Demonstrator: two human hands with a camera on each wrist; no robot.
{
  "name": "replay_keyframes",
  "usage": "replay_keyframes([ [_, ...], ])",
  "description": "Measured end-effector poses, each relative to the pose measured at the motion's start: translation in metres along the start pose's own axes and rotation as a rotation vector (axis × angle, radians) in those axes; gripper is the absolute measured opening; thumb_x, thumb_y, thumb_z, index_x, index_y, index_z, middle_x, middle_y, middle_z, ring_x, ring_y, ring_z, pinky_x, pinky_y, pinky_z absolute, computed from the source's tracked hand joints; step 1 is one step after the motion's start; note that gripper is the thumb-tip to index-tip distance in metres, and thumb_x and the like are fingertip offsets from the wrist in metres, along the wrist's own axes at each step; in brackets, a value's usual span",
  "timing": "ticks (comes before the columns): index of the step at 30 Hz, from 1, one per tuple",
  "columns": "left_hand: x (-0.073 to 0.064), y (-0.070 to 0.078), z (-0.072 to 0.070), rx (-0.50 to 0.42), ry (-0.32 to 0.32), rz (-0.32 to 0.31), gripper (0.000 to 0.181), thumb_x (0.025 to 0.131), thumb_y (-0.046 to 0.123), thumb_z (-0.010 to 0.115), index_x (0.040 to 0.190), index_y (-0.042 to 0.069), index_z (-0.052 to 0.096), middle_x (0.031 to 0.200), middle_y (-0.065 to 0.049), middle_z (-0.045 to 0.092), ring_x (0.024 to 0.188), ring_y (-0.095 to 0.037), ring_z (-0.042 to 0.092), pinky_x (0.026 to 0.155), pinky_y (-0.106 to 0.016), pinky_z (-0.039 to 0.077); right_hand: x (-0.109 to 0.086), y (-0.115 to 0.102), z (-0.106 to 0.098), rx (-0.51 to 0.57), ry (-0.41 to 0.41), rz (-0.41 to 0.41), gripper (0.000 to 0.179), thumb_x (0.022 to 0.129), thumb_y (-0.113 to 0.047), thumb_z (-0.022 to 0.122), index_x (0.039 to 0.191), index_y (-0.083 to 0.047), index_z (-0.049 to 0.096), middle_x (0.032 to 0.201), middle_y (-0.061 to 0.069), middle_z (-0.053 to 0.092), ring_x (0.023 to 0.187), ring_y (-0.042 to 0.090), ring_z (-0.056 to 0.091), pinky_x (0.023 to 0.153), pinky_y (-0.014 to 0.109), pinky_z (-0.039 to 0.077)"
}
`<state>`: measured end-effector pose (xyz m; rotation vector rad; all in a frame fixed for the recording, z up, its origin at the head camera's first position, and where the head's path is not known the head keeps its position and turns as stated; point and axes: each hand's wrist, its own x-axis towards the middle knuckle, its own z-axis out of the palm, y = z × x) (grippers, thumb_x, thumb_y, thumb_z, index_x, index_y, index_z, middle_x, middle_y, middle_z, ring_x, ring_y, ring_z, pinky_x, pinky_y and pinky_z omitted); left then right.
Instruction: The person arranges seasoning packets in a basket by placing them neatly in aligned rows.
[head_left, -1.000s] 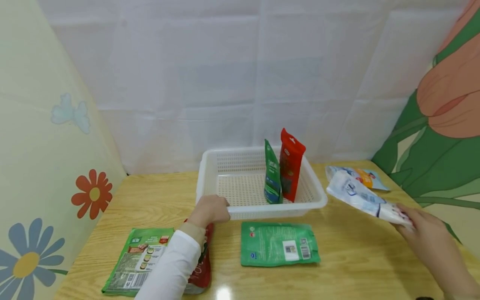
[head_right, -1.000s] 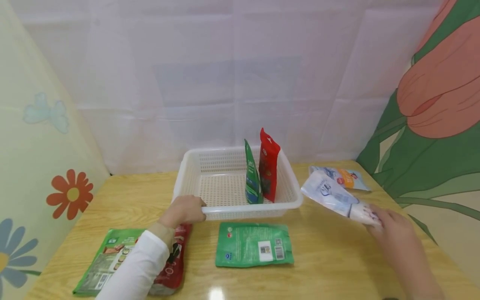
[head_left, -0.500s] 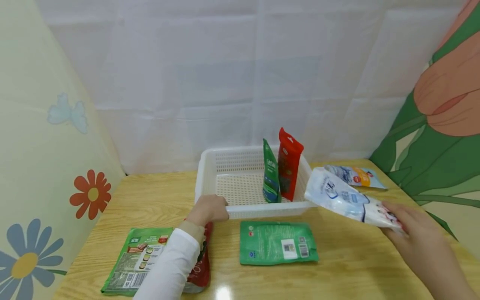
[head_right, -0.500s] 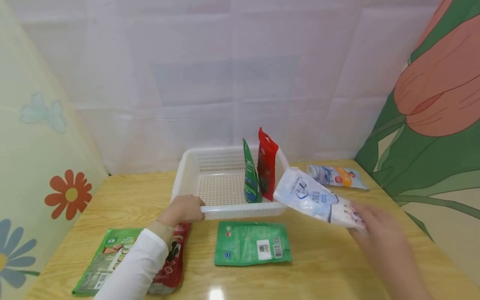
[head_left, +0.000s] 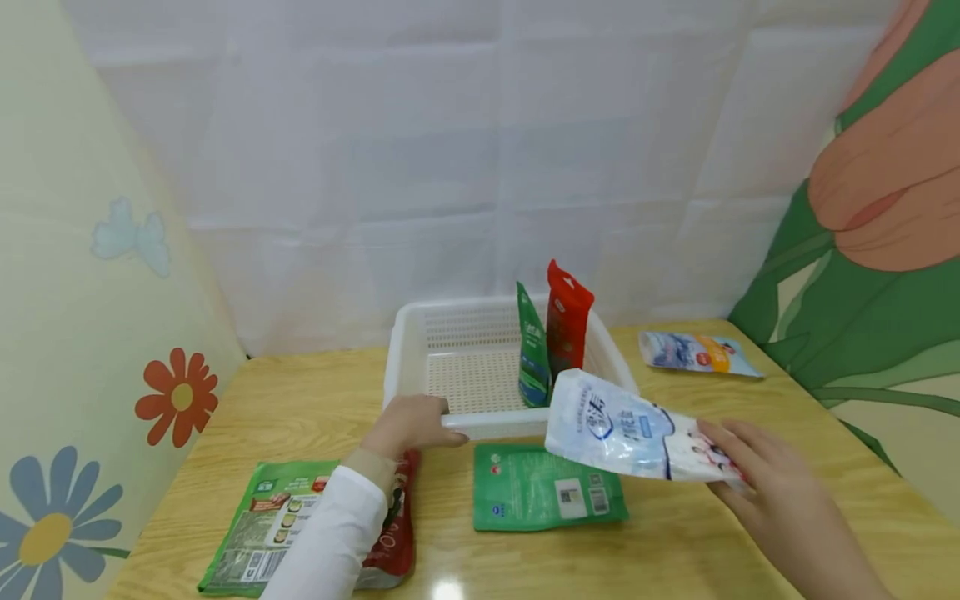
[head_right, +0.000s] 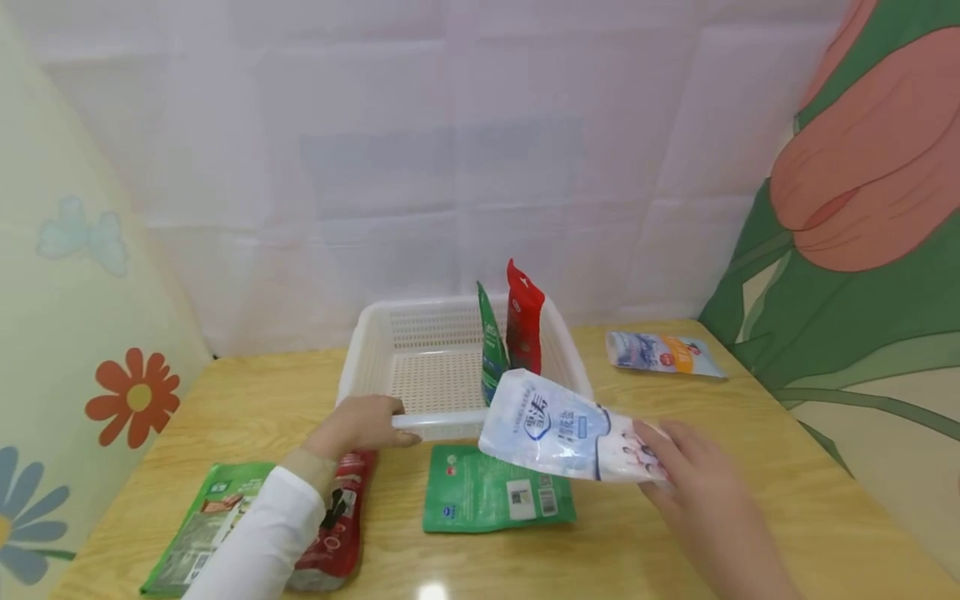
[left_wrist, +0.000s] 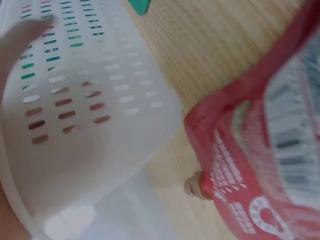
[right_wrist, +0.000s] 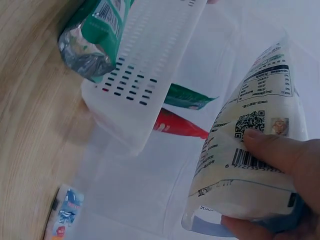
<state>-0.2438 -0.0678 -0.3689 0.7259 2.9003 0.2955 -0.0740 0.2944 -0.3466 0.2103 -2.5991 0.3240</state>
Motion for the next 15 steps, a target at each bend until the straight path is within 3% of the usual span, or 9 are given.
replay_keyframes([
  [2, -0.002, -0.004, 0.002, -0.049, 0.035, 0.029, 0.054, 0.077, 0.056, 0.066, 0.106, 0.01, 0.067, 0.104, -0.004, 0.069, 0.092, -0.022, 0.065, 0.081, -0.039, 0.051, 0.0, -0.004, 0.001, -0.004, -0.018, 0.005, 0.069, 0.066, 0.002, 0.079, 0.129, -0.011, 0.056, 0.121, 0.023, 0.056, 0.106, 0.044, 0.049, 0.08, 0.061, 0.041],
  [4, -0.005, -0.006, 0.003, -0.11, 0.095, 0.058, 0.064, 0.08, 0.057, 0.064, 0.123, 0.01, 0.061, 0.126, -0.007, 0.063, 0.114, -0.027, 0.06, 0.094, -0.044, 0.048, 0.0, -0.007, 0.001, 0.0, -0.022, 0.004, 0.069, 0.065, 0.001, 0.08, 0.128, -0.011, 0.056, 0.121, 0.023, 0.056, 0.106, 0.043, 0.05, 0.079, 0.061, 0.042],
  [7, -0.014, -0.004, 0.002, -0.224, 0.258, 0.09, 0.058, 0.09, 0.047, 0.058, 0.133, 0.01, 0.053, 0.138, -0.008, 0.055, 0.127, -0.029, 0.051, 0.102, -0.047, 0.044, 0.0, -0.012, 0.002, -0.007, -0.014, -0.01, 0.07, 0.062, -0.001, 0.081, 0.127, -0.012, 0.057, 0.121, 0.021, 0.056, 0.106, 0.041, 0.051, 0.078, 0.061, 0.044],
  [9, -0.022, 0.001, 0.0, -0.31, 0.402, 0.101, 0.045, 0.094, 0.034, 0.055, 0.132, 0.009, 0.054, 0.132, -0.009, 0.059, 0.119, -0.026, 0.057, 0.097, -0.044, 0.048, 0.0, -0.015, 0.002, -0.005, -0.014, -0.013, 0.071, 0.062, -0.001, 0.082, 0.128, -0.012, 0.057, 0.122, 0.021, 0.056, 0.106, 0.041, 0.052, 0.077, 0.061, 0.045],
  [11, -0.031, 0.012, -0.001, -0.426, 0.506, 0.098, 0.035, 0.095, 0.023, 0.055, 0.127, 0.008, 0.057, 0.117, -0.009, 0.066, 0.101, -0.022, 0.065, 0.085, -0.036, 0.054, 0.001, -0.019, 0.003, -0.009, -0.015, -0.018, 0.073, 0.063, -0.002, 0.082, 0.13, -0.014, 0.056, 0.123, 0.02, 0.056, 0.106, 0.041, 0.052, 0.078, 0.061, 0.045],
  [13, -0.042, 0.025, 0.001, -0.538, 0.527, 0.098, 0.027, 0.094, 0.016, 0.056, 0.12, 0.007, 0.06, 0.1, -0.007, 0.071, 0.082, -0.016, 0.066, 0.072, -0.027, 0.054, 0.001, -0.023, 0.004, 0.002, -0.008, -0.033, 0.075, 0.062, -0.001, 0.082, 0.131, -0.014, 0.055, 0.124, 0.02, 0.056, 0.107, 0.041, 0.051, 0.078, 0.061, 0.045],
  [15, -0.053, 0.04, 0.004, -0.65, 0.448, 0.11, 0.023, 0.094, 0.015, 0.057, 0.115, 0.007, 0.062, 0.089, -0.006, 0.071, 0.073, -0.01, 0.063, 0.065, -0.021, 0.051, 0.002, -0.027, 0.006, 0.012, 0.005, -0.058, 0.075, 0.061, -0.001, 0.082, 0.13, -0.014, 0.056, 0.124, 0.019, 0.056, 0.107, 0.041, 0.052, 0.08, 0.06, 0.045],
])
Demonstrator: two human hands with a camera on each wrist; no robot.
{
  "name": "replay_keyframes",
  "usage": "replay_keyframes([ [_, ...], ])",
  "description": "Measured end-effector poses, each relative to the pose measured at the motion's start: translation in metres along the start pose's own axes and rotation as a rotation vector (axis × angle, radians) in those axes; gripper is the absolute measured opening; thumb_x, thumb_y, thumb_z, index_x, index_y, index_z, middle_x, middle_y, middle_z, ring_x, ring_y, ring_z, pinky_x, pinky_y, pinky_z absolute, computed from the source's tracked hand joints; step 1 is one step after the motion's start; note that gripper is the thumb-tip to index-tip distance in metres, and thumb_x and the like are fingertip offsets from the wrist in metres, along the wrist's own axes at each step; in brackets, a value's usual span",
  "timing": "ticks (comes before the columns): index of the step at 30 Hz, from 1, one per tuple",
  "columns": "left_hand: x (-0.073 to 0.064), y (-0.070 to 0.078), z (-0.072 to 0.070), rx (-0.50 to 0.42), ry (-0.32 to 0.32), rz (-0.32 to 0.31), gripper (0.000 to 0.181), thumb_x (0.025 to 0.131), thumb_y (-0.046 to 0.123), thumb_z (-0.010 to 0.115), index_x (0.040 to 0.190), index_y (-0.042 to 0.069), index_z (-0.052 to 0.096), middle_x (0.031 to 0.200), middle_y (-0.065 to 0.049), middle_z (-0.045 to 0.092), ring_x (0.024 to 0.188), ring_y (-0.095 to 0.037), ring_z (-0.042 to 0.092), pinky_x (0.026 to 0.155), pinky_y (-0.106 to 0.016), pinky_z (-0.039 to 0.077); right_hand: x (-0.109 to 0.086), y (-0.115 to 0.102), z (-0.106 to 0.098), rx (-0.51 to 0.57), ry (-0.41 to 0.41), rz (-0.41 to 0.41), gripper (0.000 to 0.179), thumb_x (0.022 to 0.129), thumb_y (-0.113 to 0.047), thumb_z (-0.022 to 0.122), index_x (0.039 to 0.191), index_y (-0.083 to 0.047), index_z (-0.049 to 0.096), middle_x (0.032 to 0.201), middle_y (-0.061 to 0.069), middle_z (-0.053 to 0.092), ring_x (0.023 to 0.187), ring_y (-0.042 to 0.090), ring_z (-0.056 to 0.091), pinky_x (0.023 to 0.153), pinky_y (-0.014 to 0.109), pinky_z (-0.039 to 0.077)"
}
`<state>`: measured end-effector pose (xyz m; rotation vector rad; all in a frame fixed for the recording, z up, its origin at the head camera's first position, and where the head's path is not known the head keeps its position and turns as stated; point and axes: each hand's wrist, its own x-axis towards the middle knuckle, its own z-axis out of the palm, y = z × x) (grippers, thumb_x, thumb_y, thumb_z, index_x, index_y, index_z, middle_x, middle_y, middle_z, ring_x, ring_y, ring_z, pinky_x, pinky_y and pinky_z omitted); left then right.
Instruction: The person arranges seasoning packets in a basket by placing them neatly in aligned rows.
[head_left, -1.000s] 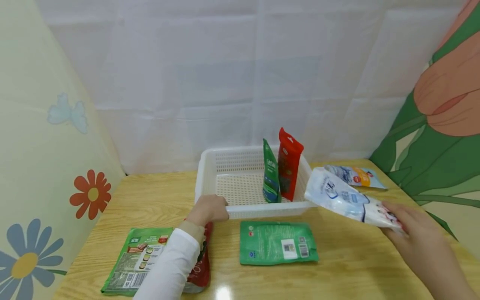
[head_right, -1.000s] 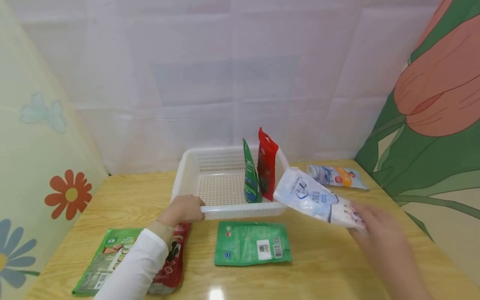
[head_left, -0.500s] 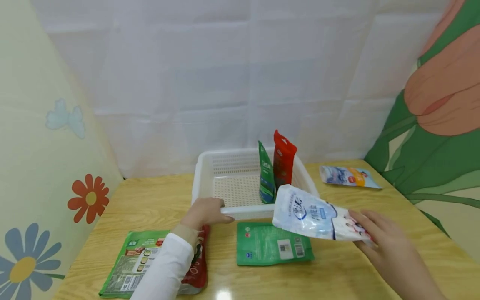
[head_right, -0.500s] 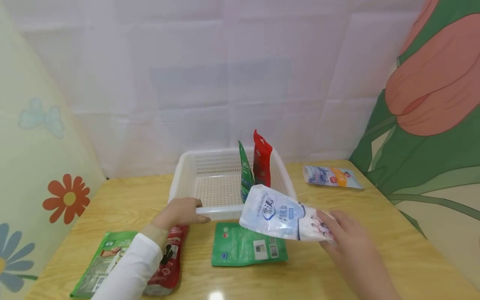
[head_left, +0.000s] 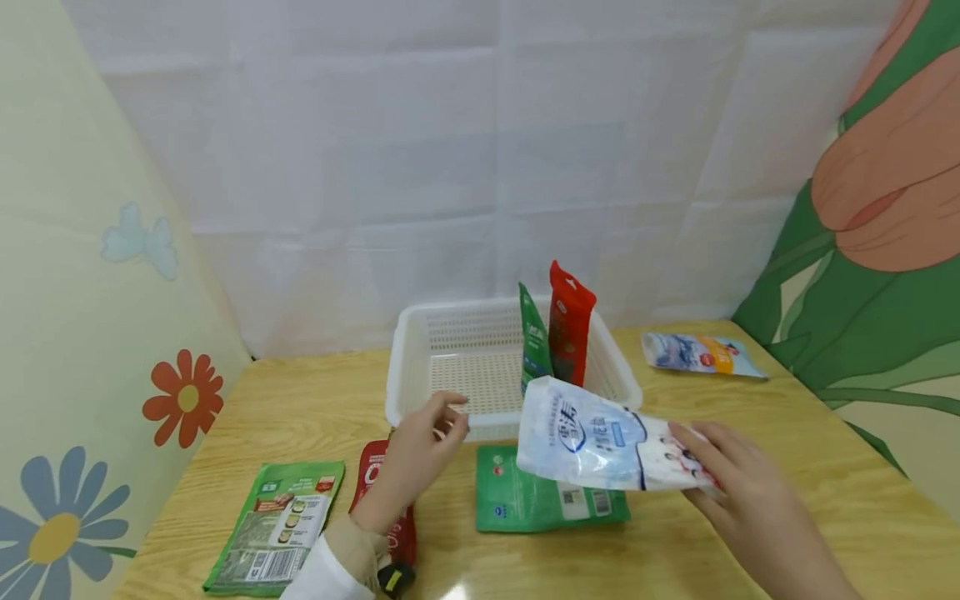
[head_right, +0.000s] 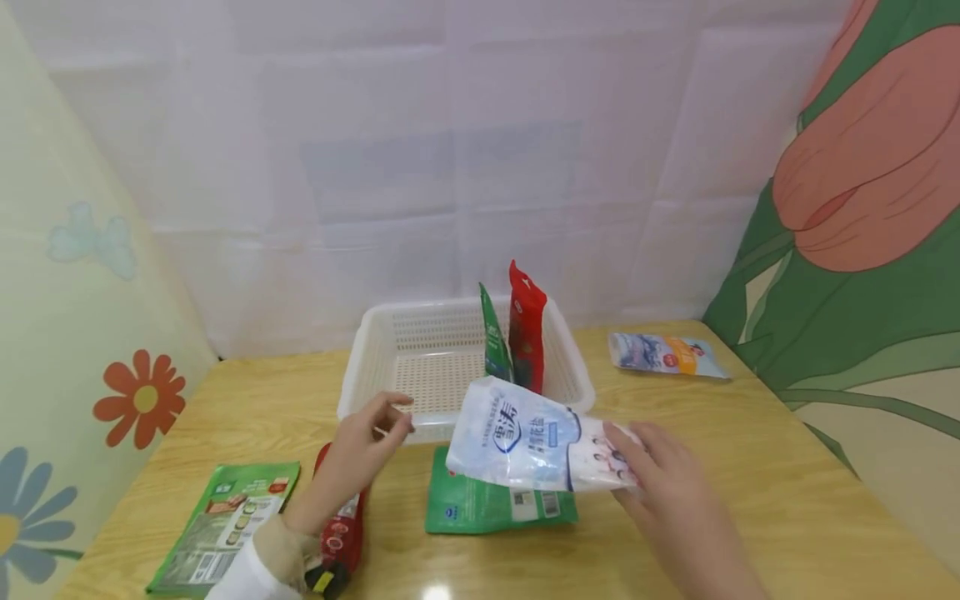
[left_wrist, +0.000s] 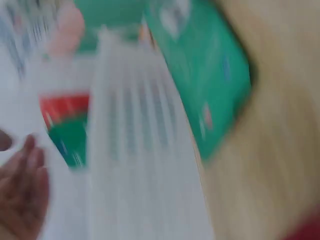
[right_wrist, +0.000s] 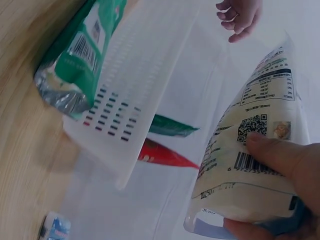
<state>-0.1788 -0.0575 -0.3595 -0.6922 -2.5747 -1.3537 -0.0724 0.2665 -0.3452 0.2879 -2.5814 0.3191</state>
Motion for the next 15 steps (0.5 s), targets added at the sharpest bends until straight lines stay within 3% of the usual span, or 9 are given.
replay_keyframes([
  [2, -0.013, 0.012, 0.01, -0.103, -0.134, -0.042, 0.023, 0.093, 0.019, 0.059, 0.113, 0.009, 0.064, 0.087, -0.005, 0.071, 0.071, -0.004, 0.059, 0.062, -0.018, 0.048, 0.001, -0.006, 0.002, 0.011, 0.012, -0.029, 0.076, 0.06, -0.001, 0.083, 0.13, -0.014, 0.056, 0.124, 0.017, 0.057, 0.108, 0.039, 0.053, 0.081, 0.058, 0.046],
  [4, -0.026, 0.024, 0.022, -0.218, -0.278, -0.051, 0.029, 0.093, 0.024, 0.06, 0.118, 0.01, 0.061, 0.099, -0.007, 0.071, 0.078, -0.003, 0.06, 0.066, -0.018, 0.049, 0.002, -0.012, 0.005, 0.024, 0.019, -0.049, 0.077, 0.059, -0.001, 0.084, 0.13, -0.014, 0.056, 0.124, 0.016, 0.057, 0.109, 0.038, 0.053, 0.082, 0.058, 0.046],
  [6, -0.037, 0.035, 0.032, -0.333, -0.395, -0.076, 0.044, 0.092, 0.031, 0.061, 0.132, 0.013, 0.051, 0.12, -0.007, 0.065, 0.094, -0.008, 0.062, 0.077, -0.022, 0.051, 0.002, -0.02, 0.009, 0.035, 0.02, -0.064, 0.078, 0.059, -0.002, 0.084, 0.13, -0.015, 0.056, 0.125, 0.014, 0.057, 0.11, 0.036, 0.054, 0.082, 0.057, 0.047],
  [8, -0.046, 0.046, 0.04, -0.42, -0.47, -0.131, 0.059, 0.091, 0.042, 0.059, 0.141, 0.02, 0.039, 0.139, -0.005, 0.052, 0.115, -0.016, 0.058, 0.092, -0.03, 0.05, 0.003, -0.027, 0.013, 0.06, 0.02, -0.077, 0.078, 0.06, -0.003, 0.084, 0.131, -0.015, 0.056, 0.126, 0.012, 0.057, 0.112, 0.034, 0.053, 0.084, 0.056, 0.048],
  [10, -0.052, 0.054, 0.045, -0.496, -0.486, -0.199, 0.068, 0.09, 0.052, 0.055, 0.147, 0.024, 0.029, 0.15, -0.003, 0.04, 0.132, -0.023, 0.047, 0.105, -0.037, 0.043, 0.002, -0.034, 0.017, 0.089, 0.034, -0.098, 0.062, 0.074, -0.021, 0.078, 0.132, -0.014, 0.056, 0.127, 0.011, 0.058, 0.114, 0.032, 0.053, 0.099, 0.038, 0.047],
  [11, -0.055, 0.058, 0.047, -0.523, -0.47, -0.229, 0.07, 0.089, 0.056, 0.053, 0.147, 0.025, 0.029, 0.15, -0.002, 0.04, 0.132, -0.024, 0.048, 0.106, -0.037, 0.042, 0.002, -0.037, 0.019, 0.108, 0.047, -0.112, 0.055, 0.081, -0.03, 0.07, 0.131, -0.012, 0.056, 0.127, 0.011, 0.058, 0.114, 0.031, 0.053, 0.105, 0.028, 0.043],
  [14, -0.061, 0.063, 0.051, -0.683, -0.364, -0.267, 0.07, 0.091, 0.055, 0.051, 0.147, 0.018, 0.03, 0.146, -0.009, 0.045, 0.122, -0.021, 0.056, 0.1, -0.031, 0.047, 0.001, -0.045, 0.023, 0.15, 0.091, -0.144, 0.06, 0.09, -0.05, 0.038, 0.131, -0.01, 0.056, 0.127, 0.011, 0.059, 0.114, 0.031, 0.053, 0.108, 0.002, 0.018],
  [15, -0.063, 0.064, 0.053, -0.748, -0.32, -0.263, 0.07, 0.093, 0.051, 0.053, 0.147, 0.014, 0.029, 0.145, -0.012, 0.046, 0.116, -0.017, 0.059, 0.097, -0.027, 0.048, 0.001, -0.048, 0.023, 0.155, 0.104, -0.148, 0.062, 0.089, -0.052, 0.038, 0.131, -0.01, 0.055, 0.128, 0.011, 0.059, 0.115, 0.03, 0.053, 0.108, 0.0, 0.012],
])
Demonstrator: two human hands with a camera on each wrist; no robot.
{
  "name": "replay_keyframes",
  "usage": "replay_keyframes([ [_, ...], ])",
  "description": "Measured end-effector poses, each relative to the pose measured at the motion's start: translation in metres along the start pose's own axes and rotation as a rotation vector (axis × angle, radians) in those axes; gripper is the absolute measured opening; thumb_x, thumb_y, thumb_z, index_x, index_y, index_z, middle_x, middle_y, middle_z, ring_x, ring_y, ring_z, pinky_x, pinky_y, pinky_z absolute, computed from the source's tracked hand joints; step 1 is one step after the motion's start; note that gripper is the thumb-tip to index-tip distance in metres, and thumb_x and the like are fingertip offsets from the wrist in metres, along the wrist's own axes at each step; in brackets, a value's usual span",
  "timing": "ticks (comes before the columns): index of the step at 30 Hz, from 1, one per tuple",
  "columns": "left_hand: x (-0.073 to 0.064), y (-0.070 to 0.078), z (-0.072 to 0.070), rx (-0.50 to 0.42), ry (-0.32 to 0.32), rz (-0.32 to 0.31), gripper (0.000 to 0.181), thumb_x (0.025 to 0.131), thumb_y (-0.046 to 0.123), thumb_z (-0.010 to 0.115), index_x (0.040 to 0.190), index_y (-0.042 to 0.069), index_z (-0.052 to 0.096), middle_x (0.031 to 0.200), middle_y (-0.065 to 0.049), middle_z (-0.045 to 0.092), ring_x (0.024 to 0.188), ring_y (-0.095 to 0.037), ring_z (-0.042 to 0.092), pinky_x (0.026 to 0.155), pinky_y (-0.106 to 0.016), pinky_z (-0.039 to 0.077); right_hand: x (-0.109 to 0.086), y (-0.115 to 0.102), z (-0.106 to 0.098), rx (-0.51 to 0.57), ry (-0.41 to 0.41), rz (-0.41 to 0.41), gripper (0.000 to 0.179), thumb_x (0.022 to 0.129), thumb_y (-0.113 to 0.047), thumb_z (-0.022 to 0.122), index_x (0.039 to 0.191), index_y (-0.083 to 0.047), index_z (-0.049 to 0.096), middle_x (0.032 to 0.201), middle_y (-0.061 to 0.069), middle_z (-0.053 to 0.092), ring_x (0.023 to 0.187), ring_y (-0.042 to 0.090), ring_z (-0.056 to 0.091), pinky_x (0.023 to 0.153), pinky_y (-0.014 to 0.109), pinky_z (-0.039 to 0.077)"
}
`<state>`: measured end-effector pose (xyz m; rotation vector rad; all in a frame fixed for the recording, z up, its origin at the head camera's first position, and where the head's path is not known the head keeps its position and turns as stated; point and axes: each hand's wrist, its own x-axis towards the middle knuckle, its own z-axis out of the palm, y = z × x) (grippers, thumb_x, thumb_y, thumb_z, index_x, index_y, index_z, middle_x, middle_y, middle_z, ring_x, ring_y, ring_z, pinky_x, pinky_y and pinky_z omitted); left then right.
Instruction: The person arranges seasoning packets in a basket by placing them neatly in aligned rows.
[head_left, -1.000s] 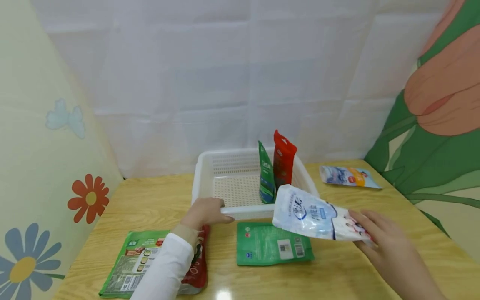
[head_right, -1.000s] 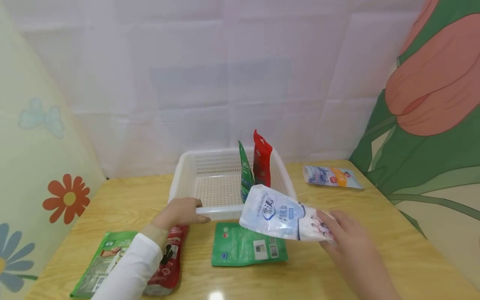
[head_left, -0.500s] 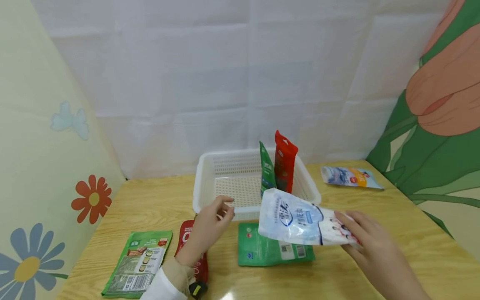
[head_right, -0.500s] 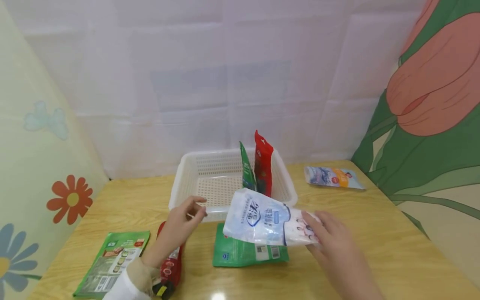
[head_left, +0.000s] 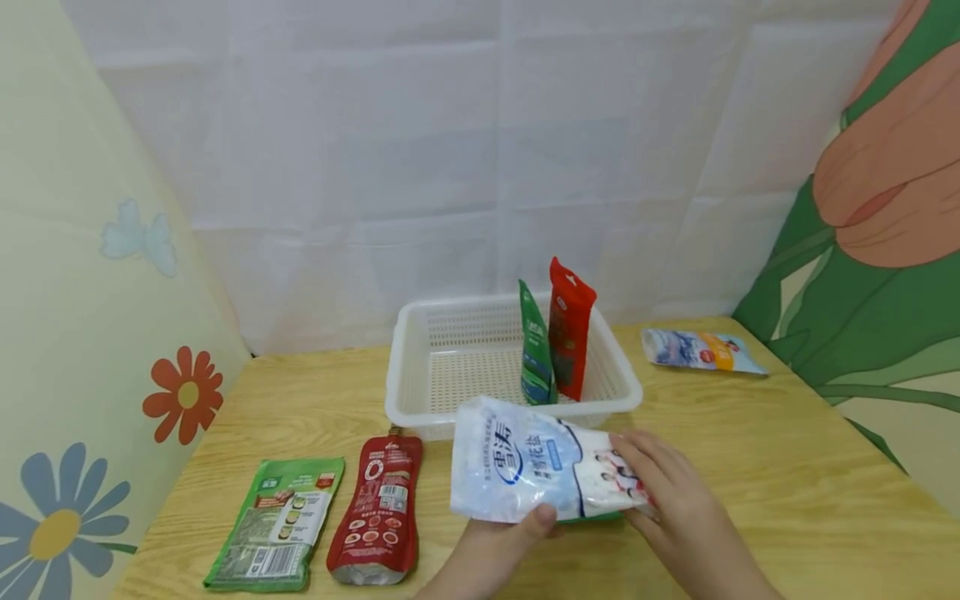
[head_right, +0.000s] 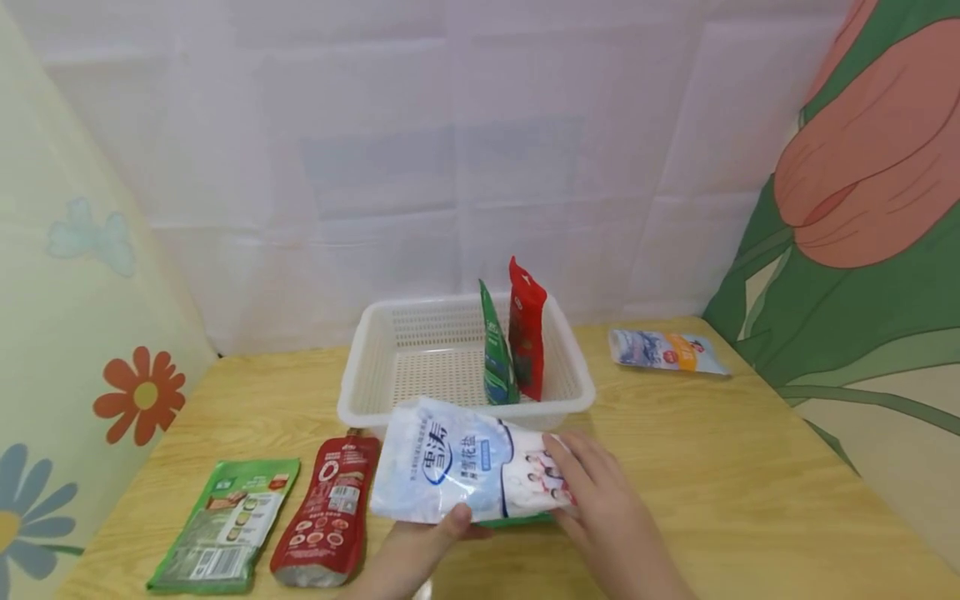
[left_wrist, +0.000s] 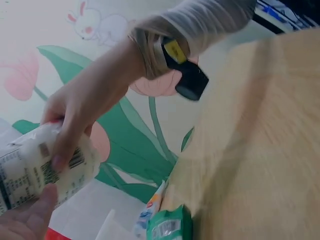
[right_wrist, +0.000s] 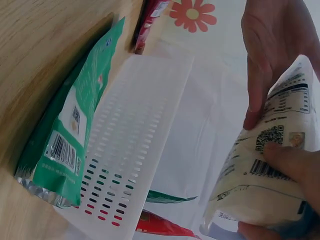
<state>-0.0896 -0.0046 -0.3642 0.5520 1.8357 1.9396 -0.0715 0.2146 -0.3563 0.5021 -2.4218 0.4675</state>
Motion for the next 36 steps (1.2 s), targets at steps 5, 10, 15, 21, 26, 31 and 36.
replay_keyframes([
  [5, -0.004, -0.005, 0.006, -0.217, 0.107, 0.072, 0.065, 0.095, 0.032, 0.056, 0.147, 0.004, 0.027, 0.142, -0.02, 0.048, 0.108, -0.005, 0.061, 0.09, -0.02, 0.049, 0.002, -0.01, 0.001, -0.03, -0.042, 0.057, 0.067, 0.075, -0.024, 0.078, 0.136, -0.014, 0.052, 0.134, 0.01, 0.056, 0.12, 0.03, 0.053, 0.101, 0.027, 0.041],
  [10, -0.005, -0.011, 0.012, -0.196, 0.223, 0.081, 0.059, 0.099, 0.028, 0.049, 0.147, 0.002, 0.028, 0.143, -0.021, 0.047, 0.12, -0.012, 0.057, 0.094, -0.016, 0.044, 0.003, -0.015, 0.004, -0.046, -0.061, 0.074, 0.085, 0.057, -0.004, 0.087, 0.135, -0.012, 0.053, 0.135, 0.01, 0.055, 0.122, 0.031, 0.052, 0.097, 0.037, 0.045],
  [15, -0.001, -0.013, 0.012, -0.218, 0.286, 0.077, 0.053, 0.101, 0.024, 0.043, 0.144, -0.002, 0.029, 0.137, -0.025, 0.051, 0.1, -0.007, 0.066, 0.088, -0.019, 0.049, 0.001, -0.013, 0.012, -0.044, -0.022, 0.011, 0.089, 0.054, -0.004, 0.088, 0.135, -0.01, 0.052, 0.134, 0.012, 0.055, 0.12, 0.033, 0.051, 0.109, 0.016, 0.031],
  [21, 0.002, -0.014, 0.007, -0.185, 0.407, 0.033, 0.047, 0.101, 0.027, 0.042, 0.14, 0.001, 0.036, 0.132, -0.021, 0.055, 0.105, -0.016, 0.065, 0.094, -0.028, 0.05, -0.001, -0.017, 0.018, -0.035, -0.143, 0.042, 0.091, 0.062, -0.014, 0.087, 0.142, -0.012, 0.044, 0.139, 0.014, 0.049, 0.123, 0.034, 0.05, 0.089, 0.047, 0.05],
  [26, 0.003, -0.01, -0.002, -0.097, 0.538, 0.013, 0.047, 0.101, 0.03, 0.042, 0.141, 0.005, 0.039, 0.138, -0.013, 0.054, 0.127, -0.025, 0.052, 0.107, -0.034, 0.04, -0.002, -0.016, 0.019, 0.017, -0.191, -0.018, 0.087, 0.067, -0.037, 0.084, 0.142, -0.018, 0.045, 0.138, 0.01, 0.051, 0.12, 0.03, 0.055, 0.085, 0.04, 0.055],
  [31, 0.006, -0.007, -0.015, -0.11, 0.549, 0.072, 0.047, 0.101, 0.033, 0.04, 0.139, 0.005, 0.042, 0.132, -0.014, 0.058, 0.112, -0.018, 0.062, 0.091, -0.02, 0.048, -0.004, -0.015, 0.021, 0.06, -0.145, -0.089, 0.069, 0.074, -0.052, 0.074, 0.131, -0.018, 0.056, 0.127, 0.0, 0.06, 0.11, 0.022, 0.061, 0.08, 0.035, 0.057],
  [36, 0.008, -0.006, -0.024, -0.15, 0.532, 0.122, 0.048, 0.102, 0.035, 0.039, 0.14, 0.004, 0.042, 0.129, -0.018, 0.06, 0.101, -0.011, 0.067, 0.087, -0.021, 0.051, -0.002, -0.015, 0.021, 0.21, -0.307, 0.168, 0.048, 0.083, -0.04, 0.07, 0.125, -0.019, 0.06, 0.123, -0.003, 0.064, 0.111, 0.022, 0.062, 0.085, 0.041, 0.055],
])
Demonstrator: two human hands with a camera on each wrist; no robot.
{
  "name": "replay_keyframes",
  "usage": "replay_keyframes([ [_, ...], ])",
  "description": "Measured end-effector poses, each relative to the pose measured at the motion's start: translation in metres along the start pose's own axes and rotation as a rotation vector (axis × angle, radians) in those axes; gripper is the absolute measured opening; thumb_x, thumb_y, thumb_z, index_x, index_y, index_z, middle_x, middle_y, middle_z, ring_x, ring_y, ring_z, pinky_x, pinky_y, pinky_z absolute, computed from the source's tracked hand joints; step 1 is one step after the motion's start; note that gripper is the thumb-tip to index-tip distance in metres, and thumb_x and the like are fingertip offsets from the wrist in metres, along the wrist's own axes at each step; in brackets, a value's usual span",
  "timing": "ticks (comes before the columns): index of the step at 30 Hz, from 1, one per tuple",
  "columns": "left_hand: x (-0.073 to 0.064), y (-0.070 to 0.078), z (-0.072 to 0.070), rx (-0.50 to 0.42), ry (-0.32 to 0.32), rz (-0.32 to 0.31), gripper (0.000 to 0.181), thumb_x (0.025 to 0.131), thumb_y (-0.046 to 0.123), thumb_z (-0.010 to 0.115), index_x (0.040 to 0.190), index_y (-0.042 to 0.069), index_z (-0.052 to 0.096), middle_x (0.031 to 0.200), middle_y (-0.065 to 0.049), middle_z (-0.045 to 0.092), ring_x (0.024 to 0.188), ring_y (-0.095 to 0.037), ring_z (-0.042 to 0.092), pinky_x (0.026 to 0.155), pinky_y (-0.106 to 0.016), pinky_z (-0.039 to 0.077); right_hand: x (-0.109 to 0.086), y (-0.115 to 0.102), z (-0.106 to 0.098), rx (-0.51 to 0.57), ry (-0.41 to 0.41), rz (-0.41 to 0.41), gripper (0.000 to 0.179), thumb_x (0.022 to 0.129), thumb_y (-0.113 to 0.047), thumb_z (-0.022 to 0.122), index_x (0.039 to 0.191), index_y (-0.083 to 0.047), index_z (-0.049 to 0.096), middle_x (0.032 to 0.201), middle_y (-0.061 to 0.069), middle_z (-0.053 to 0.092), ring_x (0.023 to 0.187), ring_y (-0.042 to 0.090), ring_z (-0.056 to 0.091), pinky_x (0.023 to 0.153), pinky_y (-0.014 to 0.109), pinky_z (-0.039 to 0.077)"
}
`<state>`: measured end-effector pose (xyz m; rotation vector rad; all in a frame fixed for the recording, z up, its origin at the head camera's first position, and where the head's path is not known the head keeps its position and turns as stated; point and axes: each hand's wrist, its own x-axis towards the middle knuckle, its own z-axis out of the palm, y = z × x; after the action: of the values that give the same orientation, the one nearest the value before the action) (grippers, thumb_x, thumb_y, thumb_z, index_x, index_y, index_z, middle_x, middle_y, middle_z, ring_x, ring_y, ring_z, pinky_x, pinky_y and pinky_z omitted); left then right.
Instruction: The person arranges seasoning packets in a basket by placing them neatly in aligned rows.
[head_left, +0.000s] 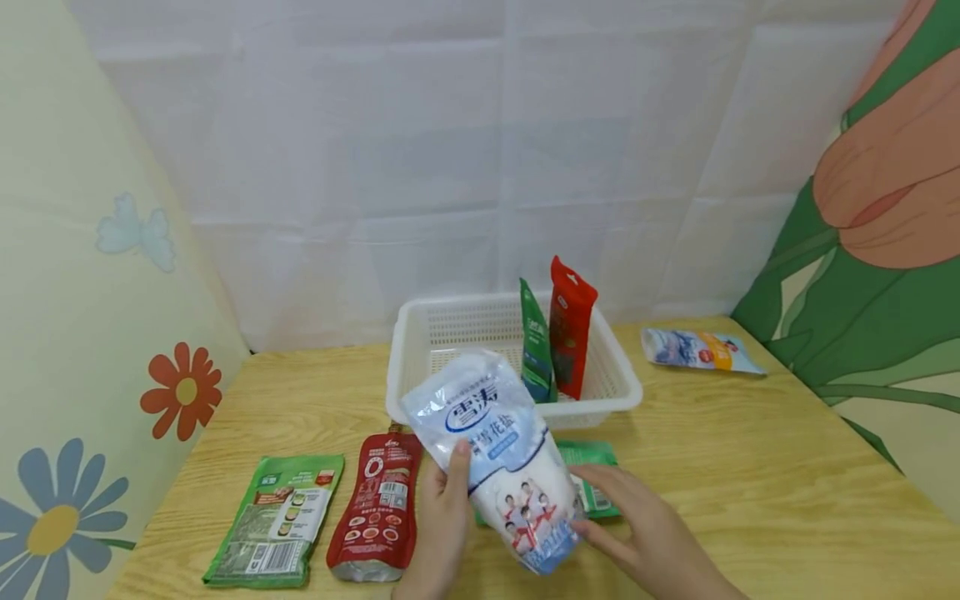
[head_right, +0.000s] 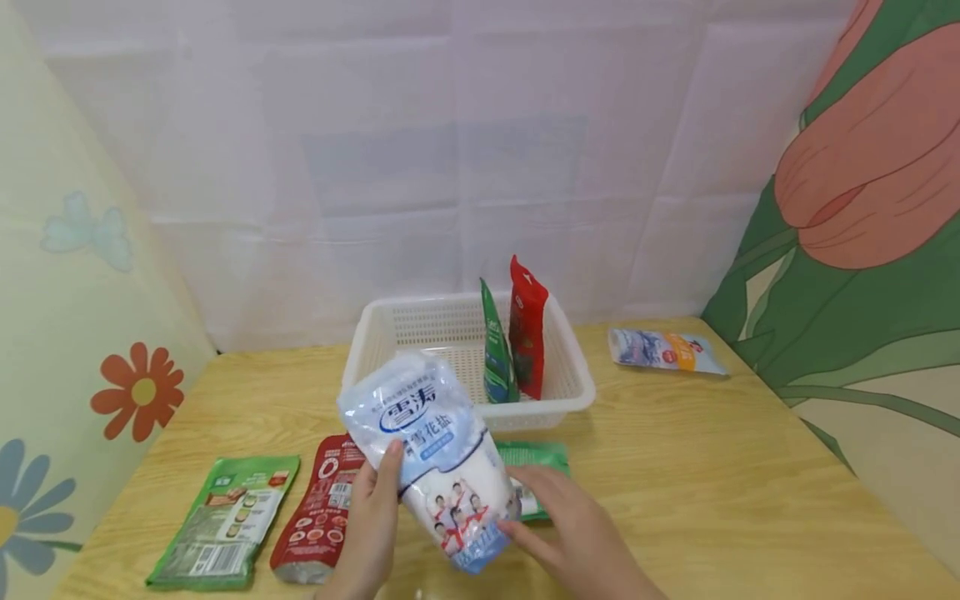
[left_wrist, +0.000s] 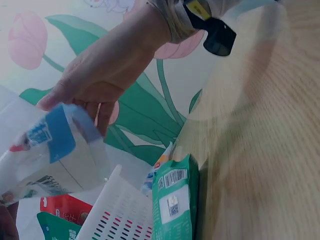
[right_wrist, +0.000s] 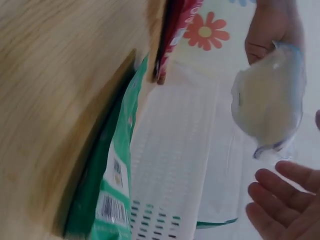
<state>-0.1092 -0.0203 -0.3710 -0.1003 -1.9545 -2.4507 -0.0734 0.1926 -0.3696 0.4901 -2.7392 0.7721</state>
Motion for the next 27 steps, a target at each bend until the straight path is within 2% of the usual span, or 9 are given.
replay_keyframes([
  [3, 0.0, -0.001, -0.002, -0.004, -0.039, -0.005, 0.047, 0.103, 0.034, 0.037, 0.138, 0.003, 0.043, 0.122, -0.022, 0.063, 0.09, -0.011, 0.07, 0.082, -0.025, 0.054, 0.004, 0.002, -0.001, 0.249, -0.153, 0.197, 0.044, 0.091, -0.036, 0.061, 0.128, -0.014, 0.057, 0.126, 0.005, 0.064, 0.113, 0.026, 0.061, 0.087, 0.039, 0.054],
  [5, 0.0, -0.001, -0.003, 0.001, -0.063, -0.008, 0.047, 0.103, 0.034, 0.037, 0.136, 0.001, 0.044, 0.119, -0.024, 0.064, 0.086, -0.011, 0.07, 0.079, -0.026, 0.055, 0.007, 0.004, -0.001, 0.407, -0.225, 0.267, 0.045, 0.093, -0.033, 0.058, 0.13, -0.007, 0.055, 0.124, 0.012, 0.064, 0.11, 0.023, 0.063, 0.085, 0.033, 0.055],
  [6, 0.0, -0.002, -0.003, 0.004, -0.072, -0.01, 0.048, 0.103, 0.034, 0.037, 0.136, 0.0, 0.045, 0.118, -0.024, 0.064, 0.085, -0.011, 0.07, 0.079, -0.027, 0.056, 0.008, 0.005, -0.001, 0.467, -0.249, 0.275, 0.046, 0.094, -0.03, 0.058, 0.13, -0.003, 0.054, 0.122, 0.015, 0.064, 0.106, 0.018, 0.065, 0.083, 0.029, 0.055],
  [9, -0.001, -0.002, -0.004, 0.014, -0.095, -0.022, 0.05, 0.103, 0.036, 0.036, 0.136, 0.0, 0.045, 0.115, -0.025, 0.065, 0.084, -0.011, 0.071, 0.077, -0.028, 0.056, 0.008, 0.007, 0.002, 0.585, -0.271, 0.227, 0.044, 0.095, -0.022, 0.056, 0.127, 0.008, 0.053, 0.113, 0.022, 0.067, 0.092, 0.003, 0.065, 0.075, 0.021, 0.054],
  [11, -0.001, -0.003, -0.004, 0.025, -0.111, -0.039, 0.051, 0.103, 0.038, 0.036, 0.136, 0.001, 0.045, 0.113, -0.025, 0.066, 0.083, -0.012, 0.071, 0.076, -0.028, 0.057, 0.008, 0.008, 0.003, 0.664, -0.292, 0.18, 0.045, 0.096, -0.018, 0.054, 0.125, 0.016, 0.05, 0.108, 0.028, 0.066, 0.085, -0.003, 0.064, 0.071, 0.023, 0.055],
  [13, -0.001, -0.003, -0.004, 0.033, -0.136, -0.049, 0.052, 0.102, 0.04, 0.035, 0.137, 0.002, 0.044, 0.113, -0.024, 0.066, 0.083, -0.013, 0.071, 0.075, -0.03, 0.057, 0.009, 0.008, 0.003, 0.747, -0.331, 0.156, 0.048, 0.097, -0.016, 0.053, 0.124, 0.022, 0.045, 0.105, 0.033, 0.066, 0.081, -0.002, 0.065, 0.068, 0.026, 0.057],
  [15, -0.002, -0.003, -0.004, 0.047, -0.166, -0.061, 0.053, 0.102, 0.042, 0.034, 0.137, 0.004, 0.044, 0.112, -0.023, 0.067, 0.083, -0.015, 0.071, 0.075, -0.03, 0.057, 0.011, 0.007, 0.002, 0.824, -0.396, 0.202, 0.051, 0.097, -0.018, 0.054, 0.125, 0.023, 0.044, 0.105, 0.033, 0.066, 0.079, 0.002, 0.067, 0.067, 0.028, 0.057],
  [21, -0.001, -0.002, -0.005, 0.114, -0.26, -0.064, 0.054, 0.102, 0.045, 0.032, 0.136, 0.006, 0.046, 0.107, -0.021, 0.068, 0.081, -0.015, 0.07, 0.072, -0.03, 0.057, 0.014, 0.003, -0.003, 0.833, -0.526, 0.348, 0.046, 0.094, -0.024, 0.06, 0.122, 0.011, 0.055, 0.107, 0.02, 0.069, 0.084, 0.013, 0.068, 0.068, 0.028, 0.057],
  [27, 0.002, -0.001, -0.004, 0.176, -0.312, -0.051, 0.052, 0.102, 0.045, 0.033, 0.132, 0.006, 0.05, 0.103, -0.02, 0.069, 0.076, -0.013, 0.069, 0.068, -0.029, 0.056, 0.014, 0.0, -0.004, 0.879, -0.578, 0.406, 0.051, 0.094, -0.027, 0.059, 0.132, 0.005, 0.048, 0.121, 0.018, 0.065, 0.095, 0.021, 0.068, 0.071, 0.032, 0.058],
])
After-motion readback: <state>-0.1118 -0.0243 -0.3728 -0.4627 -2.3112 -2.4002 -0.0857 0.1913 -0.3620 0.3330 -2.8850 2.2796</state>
